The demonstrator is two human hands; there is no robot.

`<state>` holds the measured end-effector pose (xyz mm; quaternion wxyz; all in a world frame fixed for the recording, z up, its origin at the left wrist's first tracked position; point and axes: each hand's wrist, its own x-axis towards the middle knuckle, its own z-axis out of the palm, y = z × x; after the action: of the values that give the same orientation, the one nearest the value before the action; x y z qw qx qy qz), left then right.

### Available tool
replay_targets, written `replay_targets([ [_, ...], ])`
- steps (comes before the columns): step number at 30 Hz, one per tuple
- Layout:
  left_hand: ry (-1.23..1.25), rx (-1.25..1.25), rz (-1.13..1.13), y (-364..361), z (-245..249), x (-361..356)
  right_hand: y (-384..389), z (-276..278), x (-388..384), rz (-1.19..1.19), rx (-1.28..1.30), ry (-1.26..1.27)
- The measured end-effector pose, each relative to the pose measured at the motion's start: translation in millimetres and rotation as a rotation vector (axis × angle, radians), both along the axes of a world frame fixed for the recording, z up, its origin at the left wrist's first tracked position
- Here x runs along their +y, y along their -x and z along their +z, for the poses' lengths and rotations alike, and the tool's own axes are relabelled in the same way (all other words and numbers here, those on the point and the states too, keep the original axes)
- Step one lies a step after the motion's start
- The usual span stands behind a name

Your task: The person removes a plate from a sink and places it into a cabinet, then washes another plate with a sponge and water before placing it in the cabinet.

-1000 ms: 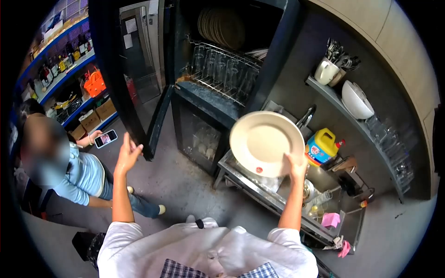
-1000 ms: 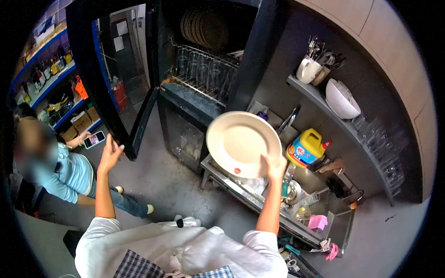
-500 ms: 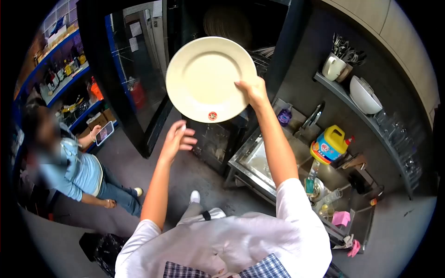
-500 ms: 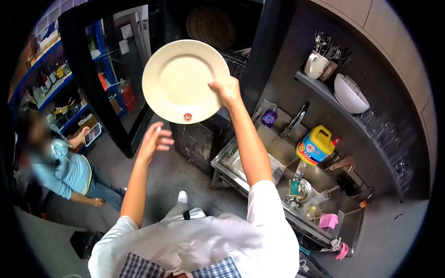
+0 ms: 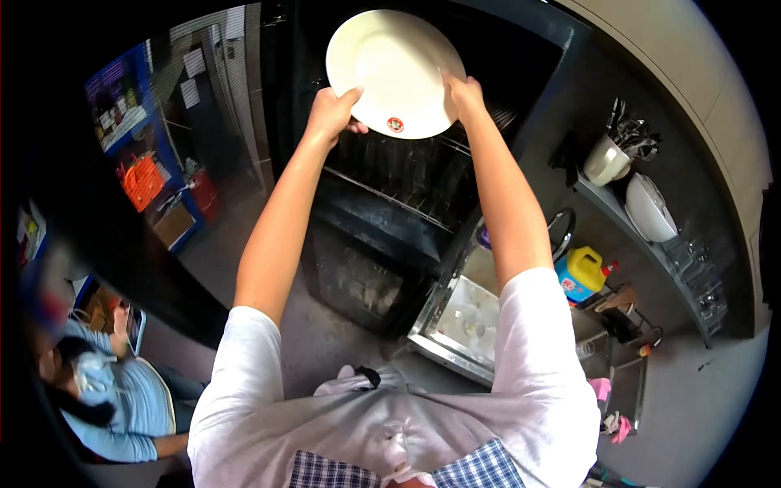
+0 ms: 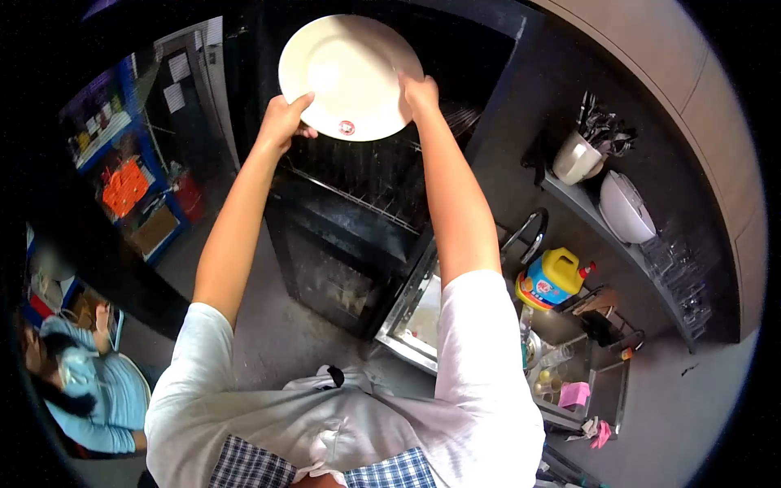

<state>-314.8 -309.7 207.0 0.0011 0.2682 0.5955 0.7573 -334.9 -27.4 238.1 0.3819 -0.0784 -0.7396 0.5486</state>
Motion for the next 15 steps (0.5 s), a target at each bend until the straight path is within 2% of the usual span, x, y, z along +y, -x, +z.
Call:
replay_targets([
  [1,-0.004,-0.004,0.013,12,4,11,21,1,4,-0.242,-0.079,-0.128],
  [4,0.028,0.037,0.088,55,15,42,67,10,24,-0.244,-0.280,-0.141],
  [5,0.054,0.060,0.095,71,18,51,81,14,29,-0.173,-0.278,-0.161],
  [7,0.139,0.114,0.136,97,27,69,108,18,41,-0.157,-0.400,-0.327],
  [14,0.324,0.440,0.337,120,58,103,230,-26,117,0.121,-0.152,-0.241],
  [15,0.237,0.736,0.555,148,43,120,253,-38,131,0.146,-0.099,-0.230],
])
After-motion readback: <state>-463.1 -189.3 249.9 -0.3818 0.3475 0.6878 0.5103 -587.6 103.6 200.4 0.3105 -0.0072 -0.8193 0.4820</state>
